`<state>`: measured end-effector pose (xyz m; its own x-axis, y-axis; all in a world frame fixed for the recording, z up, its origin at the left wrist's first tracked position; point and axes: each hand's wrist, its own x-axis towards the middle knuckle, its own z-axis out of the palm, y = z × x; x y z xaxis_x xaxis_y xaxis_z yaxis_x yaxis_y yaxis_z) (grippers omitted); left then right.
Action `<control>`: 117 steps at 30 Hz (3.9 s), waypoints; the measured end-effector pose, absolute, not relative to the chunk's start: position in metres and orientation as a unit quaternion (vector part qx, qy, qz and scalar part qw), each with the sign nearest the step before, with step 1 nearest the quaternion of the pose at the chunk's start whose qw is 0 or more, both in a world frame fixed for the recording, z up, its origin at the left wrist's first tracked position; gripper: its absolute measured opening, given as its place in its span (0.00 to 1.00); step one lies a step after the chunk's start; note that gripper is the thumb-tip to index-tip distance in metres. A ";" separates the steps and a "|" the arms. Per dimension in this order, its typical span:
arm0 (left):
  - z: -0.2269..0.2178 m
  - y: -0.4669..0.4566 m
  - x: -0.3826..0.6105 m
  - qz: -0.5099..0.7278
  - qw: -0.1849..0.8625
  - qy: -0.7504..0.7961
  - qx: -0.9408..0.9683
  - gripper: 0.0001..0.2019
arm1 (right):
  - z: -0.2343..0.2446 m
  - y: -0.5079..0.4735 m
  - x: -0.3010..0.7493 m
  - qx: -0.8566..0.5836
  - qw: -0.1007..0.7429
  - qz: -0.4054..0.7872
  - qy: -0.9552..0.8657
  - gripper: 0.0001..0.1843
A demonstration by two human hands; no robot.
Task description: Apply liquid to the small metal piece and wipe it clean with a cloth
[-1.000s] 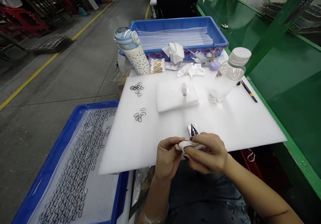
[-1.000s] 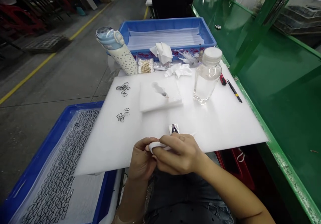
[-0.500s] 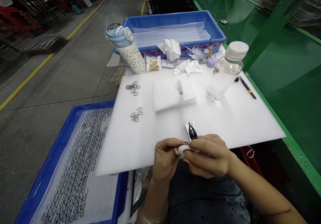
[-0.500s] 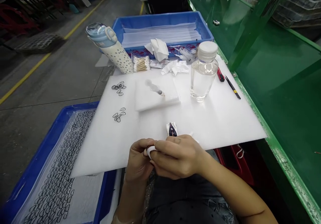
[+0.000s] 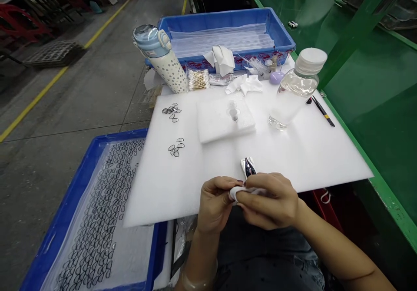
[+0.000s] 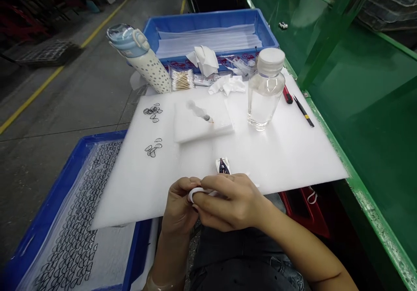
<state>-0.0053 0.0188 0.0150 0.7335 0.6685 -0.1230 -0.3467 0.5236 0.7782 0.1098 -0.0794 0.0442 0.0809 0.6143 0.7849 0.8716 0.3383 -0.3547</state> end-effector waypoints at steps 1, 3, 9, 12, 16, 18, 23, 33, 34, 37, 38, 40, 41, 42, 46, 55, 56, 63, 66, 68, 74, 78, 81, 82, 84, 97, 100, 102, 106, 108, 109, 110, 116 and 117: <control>0.014 0.019 -0.005 0.303 0.845 0.206 0.390 0.11 | 0.044 -0.082 0.112 -0.556 0.478 -0.127 -0.668 0.08; 0.013 0.018 -0.006 0.313 0.837 0.204 0.401 0.11 | 0.046 -0.088 0.118 -0.550 0.483 -0.103 -0.673 0.07; 0.008 0.010 -0.011 0.346 0.734 0.219 0.541 0.09 | 0.042 -0.106 0.140 -0.657 0.570 -0.059 -0.490 0.09; 0.007 0.004 -0.011 0.384 0.557 0.273 0.684 0.12 | 0.032 -0.110 0.143 -0.708 0.580 -0.003 -0.403 0.06; 0.006 0.002 -0.005 0.414 0.373 0.246 0.794 0.14 | 0.024 -0.111 0.141 -0.726 0.530 0.067 -0.433 0.06; 0.005 0.002 -0.002 0.417 0.327 0.212 0.821 0.13 | 0.023 -0.110 0.140 -0.729 0.510 0.083 -0.449 0.05; 0.002 0.002 0.002 0.390 0.274 0.184 0.859 0.10 | 0.019 -0.108 0.138 -0.732 0.475 0.083 -0.481 0.04; 0.006 0.005 0.001 0.343 0.297 0.241 0.858 0.12 | 0.022 -0.105 0.140 -0.759 0.417 0.137 -0.481 0.05; 0.006 0.006 0.000 0.339 0.301 0.245 0.857 0.12 | 0.022 -0.105 0.140 -0.760 0.418 0.138 -0.479 0.05; 0.006 0.008 -0.001 0.331 0.307 0.249 0.857 0.12 | 0.022 -0.104 0.139 -0.761 0.418 0.137 -0.477 0.06; 0.006 0.008 -0.001 0.330 0.307 0.249 0.857 0.12 | 0.022 -0.104 0.139 -0.762 0.416 0.135 -0.477 0.06; 0.006 0.008 -0.002 0.330 0.307 0.245 0.859 0.12 | 0.021 -0.104 0.139 -0.763 0.414 0.132 -0.478 0.06; 0.005 0.008 -0.002 0.330 0.306 0.242 0.860 0.12 | 0.021 -0.104 0.139 -0.763 0.413 0.132 -0.479 0.06; 0.005 0.008 -0.002 0.330 0.306 0.240 0.860 0.11 | 0.021 -0.104 0.139 -0.764 0.413 0.132 -0.478 0.06; 0.004 0.007 -0.002 0.334 0.302 0.238 0.861 0.11 | 0.022 -0.104 0.139 -0.765 0.412 0.133 -0.476 0.05; 0.003 0.007 0.001 0.334 0.297 0.237 0.863 0.11 | 0.022 -0.103 0.140 -0.767 0.402 0.131 -0.482 0.05; 0.003 0.007 0.001 0.332 0.295 0.239 0.863 0.11 | 0.021 -0.103 0.140 -0.768 0.400 0.130 -0.483 0.05; 0.004 0.006 -0.001 0.323 0.291 0.249 0.866 0.11 | 0.021 -0.103 0.139 -0.778 0.393 0.128 -0.473 0.05; 0.006 0.006 -0.001 0.317 0.298 0.252 0.864 0.12 | 0.021 -0.103 0.138 -0.778 0.395 0.125 -0.472 0.05; 0.007 0.007 -0.001 0.314 0.309 0.254 0.861 0.12 | 0.021 -0.103 0.138 -0.776 0.400 0.124 -0.472 0.05; 0.006 0.006 0.000 0.315 0.320 0.259 0.855 0.11 | 0.021 -0.103 0.139 -0.773 0.409 0.138 -0.464 0.07; 0.011 0.008 0.000 0.302 0.327 0.269 0.854 0.10 | 0.022 -0.103 0.139 -0.777 0.403 0.139 -0.462 0.06; 0.019 0.023 -0.002 0.234 0.364 0.238 0.869 0.17 | 0.022 -0.104 0.140 -0.766 0.424 0.137 -0.463 0.06; 0.022 0.030 -0.003 0.196 0.376 0.202 0.883 0.22 | 0.021 -0.105 0.140 -0.760 0.439 0.127 -0.461 0.06; 0.024 0.043 -0.002 0.126 0.384 0.108 0.908 0.31 | 0.020 -0.106 0.139 -0.748 0.474 0.086 -0.458 0.07; 0.010 0.046 -0.001 0.211 0.364 0.133 0.898 0.11 | -0.006 -0.123 0.125 -0.702 0.369 -0.163 -0.587 0.12; 0.012 0.047 -0.001 0.208 0.366 0.132 0.897 0.11 | -0.004 -0.118 0.124 -0.735 0.354 -0.149 -0.558 0.11; 0.012 0.047 0.000 0.205 0.364 0.133 0.899 0.11 | -0.003 -0.115 0.123 -0.761 0.361 -0.146 -0.518 0.11; 0.012 0.047 -0.001 0.204 0.361 0.131 0.900 0.11 | -0.002 -0.113 0.119 -0.760 0.368 -0.156 -0.512 0.10; 0.011 0.047 -0.001 0.203 0.363 0.133 0.899 0.10 | -0.002 -0.116 0.114 -0.742 0.364 -0.165 -0.538 0.10; 0.011 0.047 -0.001 0.202 0.364 0.134 0.899 0.10 | -0.001 -0.118 0.110 -0.736 0.364 -0.165 -0.547 0.10; 0.011 0.047 -0.001 0.202 0.364 0.136 0.899 0.10 | 0.000 -0.120 0.107 -0.731 0.366 -0.161 -0.553 0.10; 0.009 0.047 -0.001 0.209 0.364 0.134 0.897 0.11 | 0.015 -0.130 0.119 -0.706 0.392 -0.088 -0.583 0.13; 0.009 0.047 -0.001 0.211 0.366 0.132 0.897 0.12 | 0.020 -0.131 0.127 -0.716 0.388 -0.088 -0.573 0.15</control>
<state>-0.0012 0.0472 0.0088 0.8756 0.3920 0.2822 0.0830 -0.6977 0.7115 0.1272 -0.1308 0.0200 0.3270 0.7536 0.5702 0.8894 -0.0414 -0.4552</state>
